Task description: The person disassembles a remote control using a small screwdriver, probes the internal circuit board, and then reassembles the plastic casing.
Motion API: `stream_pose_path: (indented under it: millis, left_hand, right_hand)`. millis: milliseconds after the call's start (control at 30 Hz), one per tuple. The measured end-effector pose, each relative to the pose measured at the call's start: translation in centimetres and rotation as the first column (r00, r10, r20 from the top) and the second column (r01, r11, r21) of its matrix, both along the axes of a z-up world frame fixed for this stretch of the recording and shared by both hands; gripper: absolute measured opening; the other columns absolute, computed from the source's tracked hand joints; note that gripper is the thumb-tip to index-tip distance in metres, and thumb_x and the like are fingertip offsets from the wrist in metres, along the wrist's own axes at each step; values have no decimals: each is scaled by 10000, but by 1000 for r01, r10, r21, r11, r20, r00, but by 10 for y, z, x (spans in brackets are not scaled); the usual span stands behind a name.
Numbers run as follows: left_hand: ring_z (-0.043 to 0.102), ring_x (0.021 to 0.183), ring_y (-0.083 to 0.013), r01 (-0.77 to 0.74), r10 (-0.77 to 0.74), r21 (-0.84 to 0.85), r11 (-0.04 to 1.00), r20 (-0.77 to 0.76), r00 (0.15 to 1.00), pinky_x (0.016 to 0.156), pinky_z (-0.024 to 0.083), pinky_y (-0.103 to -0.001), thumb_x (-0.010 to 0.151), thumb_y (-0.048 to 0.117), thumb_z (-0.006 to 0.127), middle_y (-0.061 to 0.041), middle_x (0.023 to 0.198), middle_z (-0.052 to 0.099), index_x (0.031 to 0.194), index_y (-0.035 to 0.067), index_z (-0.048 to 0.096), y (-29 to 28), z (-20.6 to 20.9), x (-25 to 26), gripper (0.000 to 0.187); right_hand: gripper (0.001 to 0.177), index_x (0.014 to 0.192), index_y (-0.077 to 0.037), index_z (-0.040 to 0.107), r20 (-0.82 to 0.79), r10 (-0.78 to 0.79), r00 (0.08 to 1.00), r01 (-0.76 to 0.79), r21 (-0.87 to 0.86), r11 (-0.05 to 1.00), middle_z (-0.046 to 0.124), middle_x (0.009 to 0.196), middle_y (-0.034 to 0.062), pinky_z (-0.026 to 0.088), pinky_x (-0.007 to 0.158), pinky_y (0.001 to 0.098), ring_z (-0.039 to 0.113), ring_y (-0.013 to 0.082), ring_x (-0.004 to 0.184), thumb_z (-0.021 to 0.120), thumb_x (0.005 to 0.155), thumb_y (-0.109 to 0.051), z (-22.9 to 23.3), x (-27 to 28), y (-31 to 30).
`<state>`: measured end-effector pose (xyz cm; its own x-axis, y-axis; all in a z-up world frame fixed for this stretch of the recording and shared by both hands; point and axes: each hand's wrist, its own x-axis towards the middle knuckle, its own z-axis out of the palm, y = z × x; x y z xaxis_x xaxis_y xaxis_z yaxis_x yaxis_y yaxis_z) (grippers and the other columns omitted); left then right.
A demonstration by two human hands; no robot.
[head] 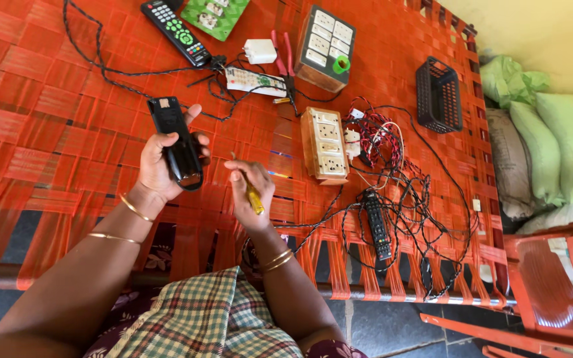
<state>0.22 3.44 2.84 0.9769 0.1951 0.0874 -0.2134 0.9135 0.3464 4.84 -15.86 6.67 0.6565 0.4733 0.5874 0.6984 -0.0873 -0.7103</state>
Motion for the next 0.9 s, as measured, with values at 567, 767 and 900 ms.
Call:
stream_pose_path:
  millis: [567, 767, 900]
  left_hand:
    - [663, 948, -246, -77, 76, -16, 997, -50, 996, 862, 555, -417, 884, 338, 670, -140, 1134, 693, 1585, 118, 455, 1, 10, -7, 766]
    - [671, 887, -250, -85, 87, 27, 996, -100, 991, 832, 557, -424, 835, 319, 656, -119, 1037, 692, 1566, 139, 435, -1, 11, -3, 785]
    - [637, 769, -250, -86, 90, 56, 995, -76, 993, 755, 541, -426, 897, 291, 640, -84, 822, 601, 1547, 84, 453, -2, 5, -2, 707]
  right_hand:
    - [284, 1056, -62, 500, 56, -80, 995, 77, 51, 996, 560, 920, 55, 504, 706, 283, 580, 138, 775, 729, 925, 44, -12, 0, 4]
    - [298, 1047, -69, 526, 93, -97, 991, 96, 14, 995, 605, 914, 59, 511, 721, 313, 581, 165, 779, 776, 909, 15, -1, -3, 7]
    - [281, 1130, -66, 577, 14, -33, 999, 32, 46, 998, 693, 1069, 50, 544, 788, 272, 636, 127, 865, 768, 933, -9, 5, -3, 6]
